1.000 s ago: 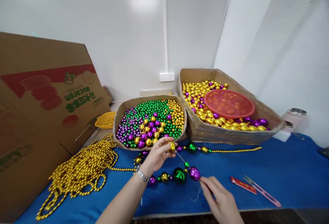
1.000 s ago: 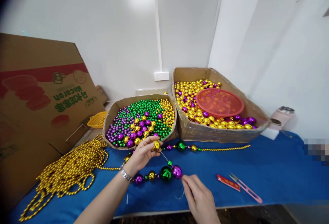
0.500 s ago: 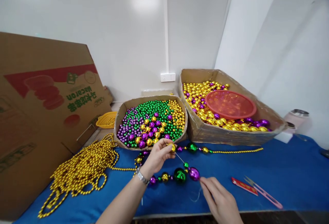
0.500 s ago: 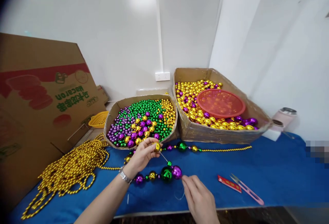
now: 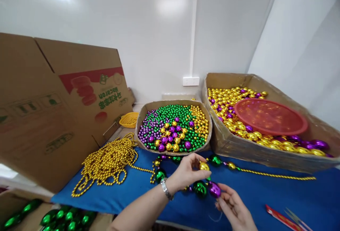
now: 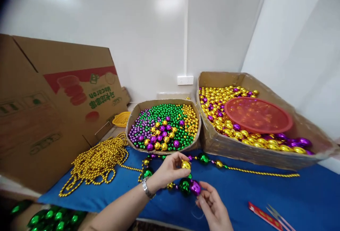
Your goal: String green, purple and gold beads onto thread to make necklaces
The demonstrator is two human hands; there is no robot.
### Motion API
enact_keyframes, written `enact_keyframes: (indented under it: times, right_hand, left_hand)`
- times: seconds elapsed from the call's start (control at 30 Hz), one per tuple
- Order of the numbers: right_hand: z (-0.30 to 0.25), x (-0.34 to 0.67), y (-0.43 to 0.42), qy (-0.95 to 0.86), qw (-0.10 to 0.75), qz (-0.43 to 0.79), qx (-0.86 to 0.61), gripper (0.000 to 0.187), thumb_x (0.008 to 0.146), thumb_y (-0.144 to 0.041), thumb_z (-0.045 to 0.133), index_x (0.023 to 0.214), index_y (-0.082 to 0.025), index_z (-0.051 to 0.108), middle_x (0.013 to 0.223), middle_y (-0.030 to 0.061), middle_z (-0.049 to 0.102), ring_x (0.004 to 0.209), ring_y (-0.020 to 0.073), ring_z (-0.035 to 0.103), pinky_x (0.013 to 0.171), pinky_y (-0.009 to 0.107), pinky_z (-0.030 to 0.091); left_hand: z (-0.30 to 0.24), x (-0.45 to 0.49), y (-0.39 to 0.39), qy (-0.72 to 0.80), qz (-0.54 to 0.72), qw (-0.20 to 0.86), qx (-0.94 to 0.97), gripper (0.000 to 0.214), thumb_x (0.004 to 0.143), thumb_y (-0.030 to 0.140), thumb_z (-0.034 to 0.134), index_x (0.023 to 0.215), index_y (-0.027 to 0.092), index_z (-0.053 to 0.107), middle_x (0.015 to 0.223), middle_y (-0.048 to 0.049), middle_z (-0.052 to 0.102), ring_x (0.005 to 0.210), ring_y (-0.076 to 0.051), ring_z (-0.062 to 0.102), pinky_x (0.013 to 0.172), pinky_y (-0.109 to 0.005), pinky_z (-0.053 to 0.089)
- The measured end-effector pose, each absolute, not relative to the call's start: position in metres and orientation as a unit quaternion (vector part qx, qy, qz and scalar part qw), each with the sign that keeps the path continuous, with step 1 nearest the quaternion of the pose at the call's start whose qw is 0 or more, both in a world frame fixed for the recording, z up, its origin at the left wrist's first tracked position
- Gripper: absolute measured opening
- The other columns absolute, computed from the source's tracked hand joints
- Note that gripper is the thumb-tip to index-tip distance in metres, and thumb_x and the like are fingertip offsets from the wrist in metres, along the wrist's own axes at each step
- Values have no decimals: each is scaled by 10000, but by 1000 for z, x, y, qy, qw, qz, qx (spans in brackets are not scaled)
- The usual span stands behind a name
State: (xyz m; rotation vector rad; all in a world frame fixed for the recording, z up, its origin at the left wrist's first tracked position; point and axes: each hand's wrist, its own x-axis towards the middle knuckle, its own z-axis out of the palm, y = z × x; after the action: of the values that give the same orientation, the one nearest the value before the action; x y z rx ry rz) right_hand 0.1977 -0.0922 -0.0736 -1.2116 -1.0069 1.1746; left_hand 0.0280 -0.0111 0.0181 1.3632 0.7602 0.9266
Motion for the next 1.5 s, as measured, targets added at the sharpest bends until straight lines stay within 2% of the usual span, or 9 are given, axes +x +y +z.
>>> enact_keyframes:
  times: [0.13,0.23,0.33,0.53,0.83,1.0,1.1,1.23,1.5]
  right_hand:
    - [-69,197,-95,-388,569,528,-497,496,719,-493,688,1104,-226,524,822,44,673,692,187,643,641,291,536]
    - [-65,204,-97,-380,572,524,-504,498,705,-483,701,1098,-226,537,809,44,667,657,191,631,614,298,529]
    - [-63,210,-98,-382,571,516,-512,510,701,-491,701,1112,-239,534,839,44,670,673,193,628,626,298,528]
    - [-70,210,-96,-378,559,531,-512,511,686,-514,704,1091,-251,536,809,20,675,674,182,625,611,272,518]
    - [-74,207,-96,-404,538,533,-513,480,750,-509,654,1120,-244,500,826,19,663,711,171,625,634,253,501]
    - [-65,202,-99,-409,544,527,-509,453,763,-493,643,1114,-235,515,784,15,648,679,165,609,618,255,493]
    - [-60,200,-98,-407,550,519,-512,456,753,-489,649,1110,-232,529,767,10,639,668,162,602,606,253,487]
    - [-53,198,-98,-401,557,505,-523,471,718,-506,667,1080,-227,554,726,3,625,654,167,597,601,258,489]
    - [-47,206,-104,-397,565,479,-543,461,722,-494,661,1084,-232,547,743,3,621,667,166,595,613,262,490]
  left_hand:
    - [32,6,-5,311,390,568,655,449,730,344,701,1134,176,599,1013,-102,639,874,-201,592,740,-290,457]
    - [43,-36,27,403,435,371,715,361,814,359,594,1139,203,603,1091,-103,628,951,-225,582,808,-314,447]
    - [45,-83,71,546,347,177,741,252,851,309,520,1046,211,645,1051,-93,647,990,-236,562,893,-340,397]
    - [30,-127,131,594,169,159,770,51,717,199,660,668,187,664,750,-66,674,872,-250,608,845,-372,406]
    - [22,-123,141,567,188,197,777,100,592,122,713,607,200,652,698,-40,670,845,-245,615,826,-353,425]
    - [32,-101,105,532,345,237,737,208,786,271,578,952,182,665,928,-73,686,904,-229,622,800,-326,467]
    - [34,-70,71,466,432,367,680,313,869,340,493,1086,143,602,1009,-107,671,861,-195,646,750,-308,507]
    - [32,-28,33,317,500,670,447,277,763,294,687,977,123,645,952,-105,686,792,-173,661,722,-282,525]
    - [22,7,13,279,482,750,357,219,705,218,756,889,133,673,825,-51,685,736,-147,661,673,-244,526]
